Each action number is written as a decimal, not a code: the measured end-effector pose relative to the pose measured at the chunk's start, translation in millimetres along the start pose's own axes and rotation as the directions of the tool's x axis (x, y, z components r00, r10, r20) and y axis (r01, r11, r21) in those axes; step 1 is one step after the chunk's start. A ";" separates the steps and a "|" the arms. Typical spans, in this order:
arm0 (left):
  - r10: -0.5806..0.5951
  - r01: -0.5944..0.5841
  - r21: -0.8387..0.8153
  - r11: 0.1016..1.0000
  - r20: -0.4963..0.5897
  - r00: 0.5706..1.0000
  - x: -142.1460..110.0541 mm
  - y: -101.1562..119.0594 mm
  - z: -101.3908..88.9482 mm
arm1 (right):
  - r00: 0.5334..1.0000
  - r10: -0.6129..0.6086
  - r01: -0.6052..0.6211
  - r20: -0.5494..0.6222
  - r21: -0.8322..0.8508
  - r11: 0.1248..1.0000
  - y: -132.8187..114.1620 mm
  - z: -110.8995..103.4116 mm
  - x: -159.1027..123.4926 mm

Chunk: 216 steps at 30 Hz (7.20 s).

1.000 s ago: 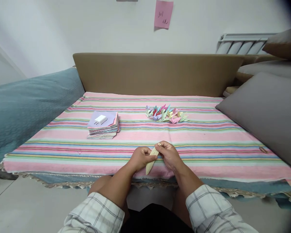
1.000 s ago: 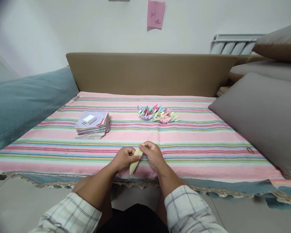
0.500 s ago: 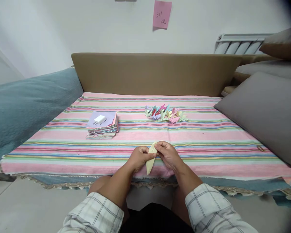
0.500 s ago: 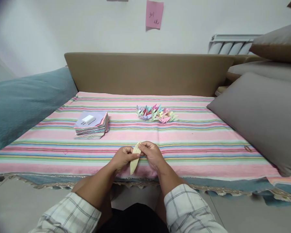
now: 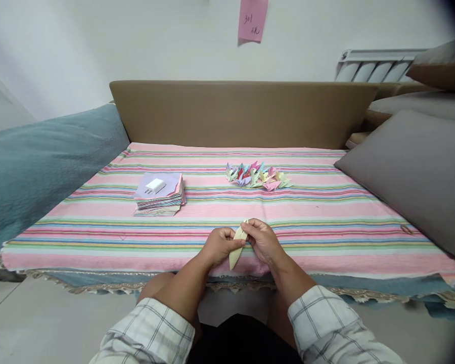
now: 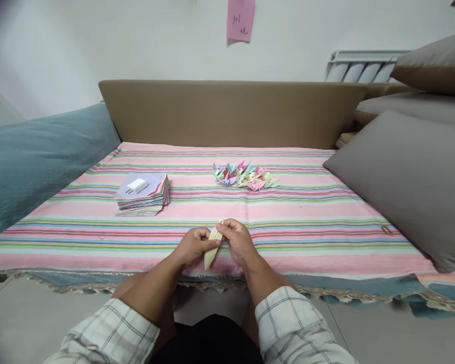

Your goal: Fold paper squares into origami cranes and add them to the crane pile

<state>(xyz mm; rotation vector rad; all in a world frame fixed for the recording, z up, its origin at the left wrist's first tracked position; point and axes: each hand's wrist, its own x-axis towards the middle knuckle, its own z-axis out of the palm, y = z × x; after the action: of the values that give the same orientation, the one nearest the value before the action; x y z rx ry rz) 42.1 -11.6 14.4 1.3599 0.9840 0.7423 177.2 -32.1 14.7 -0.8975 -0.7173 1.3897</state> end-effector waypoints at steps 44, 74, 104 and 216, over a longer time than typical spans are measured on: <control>0.294 -0.364 0.840 0.402 0.258 0.920 -3.0 3.3 -5.9 | 0.860 -0.431 0.412 0.274 -0.870 0.271 3.1 -26.0 46.3; 0.392 -0.469 0.880 0.075 0.407 0.825 -8.2 -17.0 -2.1 | 0.889 -0.199 0.399 0.414 -0.910 -0.111 10.1 -36.7 39.7; 0.420 -0.502 0.771 0.392 0.335 0.843 9.5 -5.6 -33.1 | 0.777 -0.150 0.628 0.611 -0.768 0.122 -6.0 -49.1 17.1; 0.416 -0.013 0.977 0.213 -0.078 0.906 15.3 -13.0 0.1 | 0.923 -0.349 0.165 0.162 -0.986 -0.019 19.7 -21.5 13.8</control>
<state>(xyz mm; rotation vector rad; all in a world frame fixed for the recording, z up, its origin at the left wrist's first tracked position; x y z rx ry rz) 47.3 0.7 -0.6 2.6171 1.7021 0.5288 186.7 -21.4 -14.2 -1.8161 -1.7696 0.1750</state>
